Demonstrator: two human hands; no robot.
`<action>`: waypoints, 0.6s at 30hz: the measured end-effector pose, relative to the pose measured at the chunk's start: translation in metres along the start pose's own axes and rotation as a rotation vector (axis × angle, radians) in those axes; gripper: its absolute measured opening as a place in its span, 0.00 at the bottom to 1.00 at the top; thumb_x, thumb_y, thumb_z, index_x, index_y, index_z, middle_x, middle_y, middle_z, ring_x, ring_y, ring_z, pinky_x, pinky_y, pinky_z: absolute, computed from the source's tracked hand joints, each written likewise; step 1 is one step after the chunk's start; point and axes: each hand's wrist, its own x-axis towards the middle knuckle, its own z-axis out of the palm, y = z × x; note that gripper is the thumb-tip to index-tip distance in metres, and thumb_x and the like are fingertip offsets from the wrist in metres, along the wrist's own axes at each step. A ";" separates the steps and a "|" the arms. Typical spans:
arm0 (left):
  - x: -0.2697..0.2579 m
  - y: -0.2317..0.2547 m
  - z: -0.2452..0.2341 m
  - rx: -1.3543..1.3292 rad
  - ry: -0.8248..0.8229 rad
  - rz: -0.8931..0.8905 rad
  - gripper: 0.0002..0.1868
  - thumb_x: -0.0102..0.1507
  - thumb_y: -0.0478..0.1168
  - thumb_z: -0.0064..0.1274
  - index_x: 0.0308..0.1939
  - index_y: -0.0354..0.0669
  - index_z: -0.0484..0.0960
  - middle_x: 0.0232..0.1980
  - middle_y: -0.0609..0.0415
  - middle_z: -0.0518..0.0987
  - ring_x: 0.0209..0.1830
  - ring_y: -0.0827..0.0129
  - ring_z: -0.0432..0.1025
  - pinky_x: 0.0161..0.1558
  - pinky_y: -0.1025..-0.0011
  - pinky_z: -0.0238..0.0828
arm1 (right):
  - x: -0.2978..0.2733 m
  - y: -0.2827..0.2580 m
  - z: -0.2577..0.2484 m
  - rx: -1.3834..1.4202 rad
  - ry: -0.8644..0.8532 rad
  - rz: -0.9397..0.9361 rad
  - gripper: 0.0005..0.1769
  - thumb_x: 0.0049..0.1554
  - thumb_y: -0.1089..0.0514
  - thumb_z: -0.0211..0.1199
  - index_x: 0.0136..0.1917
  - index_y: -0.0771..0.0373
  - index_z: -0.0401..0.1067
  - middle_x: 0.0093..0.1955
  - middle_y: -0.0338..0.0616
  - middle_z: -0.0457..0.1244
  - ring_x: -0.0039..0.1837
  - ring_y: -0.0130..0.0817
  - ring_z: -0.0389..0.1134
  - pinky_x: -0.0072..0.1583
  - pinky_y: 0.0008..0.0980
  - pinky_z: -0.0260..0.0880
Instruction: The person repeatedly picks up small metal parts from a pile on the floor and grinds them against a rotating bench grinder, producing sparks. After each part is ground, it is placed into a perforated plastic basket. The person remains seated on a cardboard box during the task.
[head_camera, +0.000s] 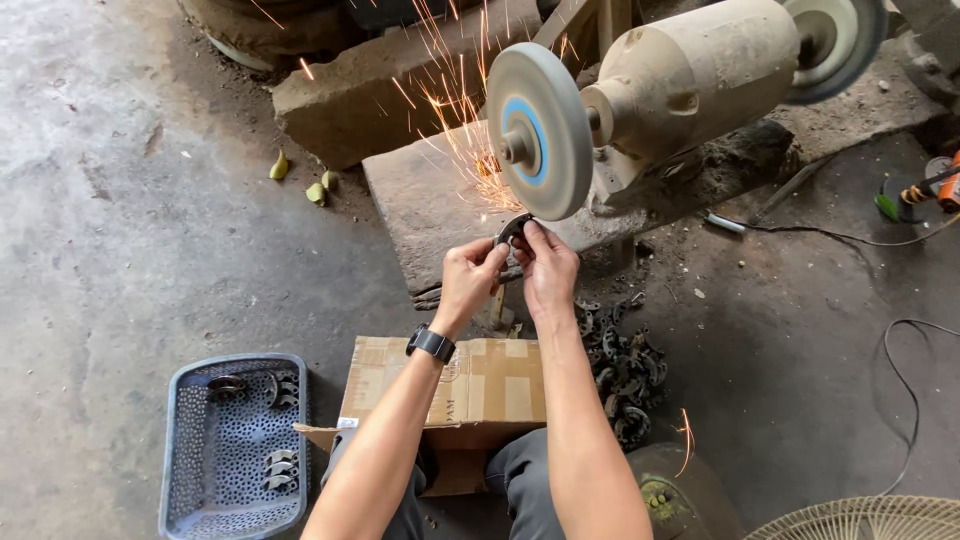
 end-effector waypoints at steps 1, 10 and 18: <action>-0.001 0.000 -0.002 -0.014 -0.009 -0.002 0.13 0.66 0.41 0.56 0.35 0.32 0.84 0.24 0.63 0.76 0.19 0.83 0.65 0.20 0.77 0.60 | -0.001 -0.001 0.003 -0.015 0.001 0.010 0.09 0.62 0.60 0.65 0.53 0.66 0.78 0.44 0.39 0.70 0.43 0.26 0.69 0.45 0.23 0.68; -0.013 0.022 -0.022 0.384 0.086 0.408 0.10 0.62 0.32 0.58 0.47 0.33 0.82 0.35 0.49 0.80 0.32 0.64 0.74 0.33 0.66 0.71 | -0.019 -0.012 0.005 0.166 -0.114 0.225 0.13 0.63 0.64 0.59 0.61 0.67 0.73 0.55 0.46 0.68 0.53 0.33 0.68 0.54 0.30 0.74; 0.004 0.025 -0.003 0.622 0.028 0.631 0.19 0.62 0.24 0.51 0.57 0.36 0.74 0.49 0.41 0.77 0.46 0.44 0.74 0.46 0.56 0.72 | 0.006 0.000 -0.032 0.372 -0.023 0.290 0.12 0.64 0.64 0.56 0.60 0.68 0.70 0.57 0.49 0.67 0.58 0.39 0.69 0.58 0.32 0.74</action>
